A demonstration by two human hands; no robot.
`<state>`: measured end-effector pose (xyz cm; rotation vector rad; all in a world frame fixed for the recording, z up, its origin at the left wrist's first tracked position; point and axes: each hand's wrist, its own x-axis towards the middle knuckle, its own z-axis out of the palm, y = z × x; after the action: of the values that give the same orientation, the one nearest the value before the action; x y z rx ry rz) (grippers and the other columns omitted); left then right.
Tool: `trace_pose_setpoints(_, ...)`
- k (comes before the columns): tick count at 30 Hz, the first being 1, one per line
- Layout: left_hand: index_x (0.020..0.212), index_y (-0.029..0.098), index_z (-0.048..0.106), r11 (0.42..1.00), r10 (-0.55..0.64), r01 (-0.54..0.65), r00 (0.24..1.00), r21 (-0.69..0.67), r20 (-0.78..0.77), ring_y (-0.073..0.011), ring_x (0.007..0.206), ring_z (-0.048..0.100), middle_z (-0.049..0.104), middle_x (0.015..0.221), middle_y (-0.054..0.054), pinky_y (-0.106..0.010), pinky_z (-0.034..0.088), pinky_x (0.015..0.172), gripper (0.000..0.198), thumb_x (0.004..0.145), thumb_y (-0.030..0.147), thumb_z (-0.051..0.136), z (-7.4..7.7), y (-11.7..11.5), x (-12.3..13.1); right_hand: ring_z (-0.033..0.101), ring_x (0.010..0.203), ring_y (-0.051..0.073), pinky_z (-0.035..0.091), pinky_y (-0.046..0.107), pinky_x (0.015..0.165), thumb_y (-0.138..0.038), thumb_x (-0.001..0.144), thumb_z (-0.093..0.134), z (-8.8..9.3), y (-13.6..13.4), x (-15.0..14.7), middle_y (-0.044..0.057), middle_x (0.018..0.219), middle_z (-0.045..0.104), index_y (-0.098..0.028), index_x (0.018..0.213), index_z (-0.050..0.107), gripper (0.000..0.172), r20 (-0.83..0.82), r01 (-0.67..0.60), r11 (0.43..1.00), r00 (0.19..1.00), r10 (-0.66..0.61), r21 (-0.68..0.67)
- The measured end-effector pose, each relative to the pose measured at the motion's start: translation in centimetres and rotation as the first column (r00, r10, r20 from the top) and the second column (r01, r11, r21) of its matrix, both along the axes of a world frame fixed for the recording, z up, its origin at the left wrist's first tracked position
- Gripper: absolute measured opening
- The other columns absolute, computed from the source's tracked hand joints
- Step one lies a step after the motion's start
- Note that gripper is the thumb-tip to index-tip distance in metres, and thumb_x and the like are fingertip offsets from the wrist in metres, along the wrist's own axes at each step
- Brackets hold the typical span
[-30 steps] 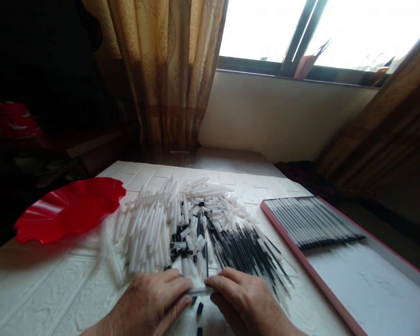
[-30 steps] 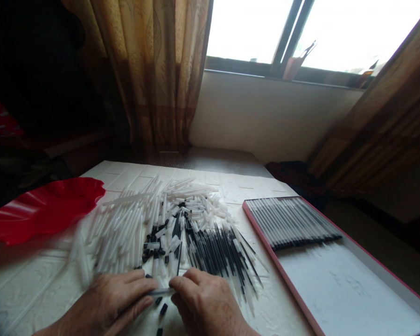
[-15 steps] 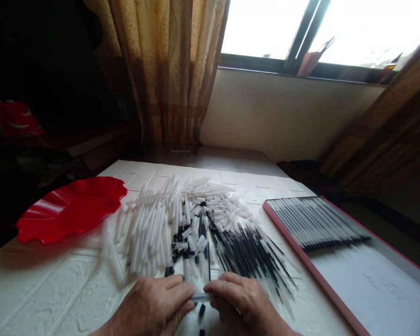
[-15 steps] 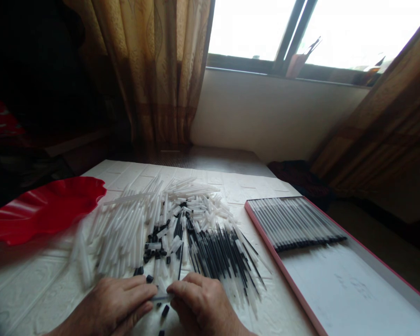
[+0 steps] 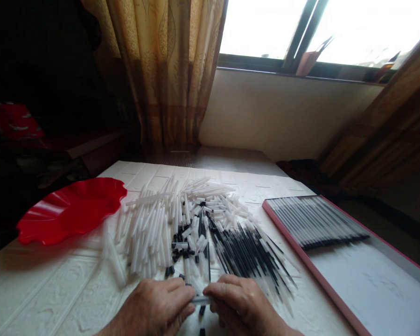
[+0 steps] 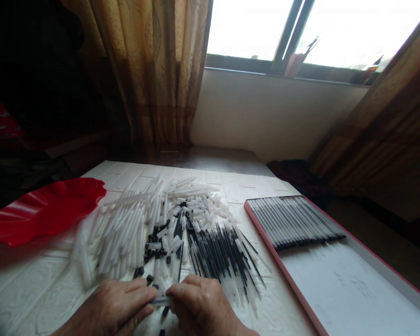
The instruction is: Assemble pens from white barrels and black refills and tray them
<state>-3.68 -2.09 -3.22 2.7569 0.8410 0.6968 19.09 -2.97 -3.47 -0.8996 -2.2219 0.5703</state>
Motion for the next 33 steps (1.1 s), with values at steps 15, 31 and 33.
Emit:
trace_pose_setpoints(15,0.101,0.023,0.061,0.895,0.134,-0.011,0.960,-0.446,0.245,-0.0156,0.082,0.069,0.071,0.088,-0.001,-0.020,0.049,0.073,0.023,0.102,0.029,0.039,1.5,0.3,1.0,0.056,0.060,0.011,0.046,0.022,0.054,-0.031,0.083,0.067,3.2,0.0,0.1,0.000,0.075,0.065,-0.017,0.109,0.059,0.031,-0.430,-0.100,0.808,0.881,-0.200,-0.581)
trace_pose_setpoints(31,0.096,0.016,0.059,0.522,0.274,0.119,0.914,-0.844,0.299,-0.0082,0.043,0.046,0.057,0.064,0.003,-0.017,0.035,0.041,0.066,0.085,0.079,0.042,0.2,0.7,1.6,0.049,0.046,0.006,0.034,0.017,0.042,-0.060,0.066,0.080,2.0,1.4,-1.1,-0.003,0.061,0.060,-0.014,0.080,0.065,0.050,-0.520,-0.162,0.658,0.758,-0.394,-0.735)
trace_pose_setpoints(33,0.093,0.016,0.061,0.528,0.266,0.122,0.916,-0.841,0.300,-0.0086,0.045,0.045,0.055,0.064,0.003,-0.018,0.035,0.042,0.065,0.084,0.079,0.045,0.4,0.8,1.6,0.048,0.046,0.006,0.033,0.017,0.043,-0.064,0.068,0.077,2.0,1.6,-0.9,-0.003,0.063,0.059,-0.015,0.077,0.063,0.052,-0.539,-0.148,0.679,0.734,-0.412,-0.720)
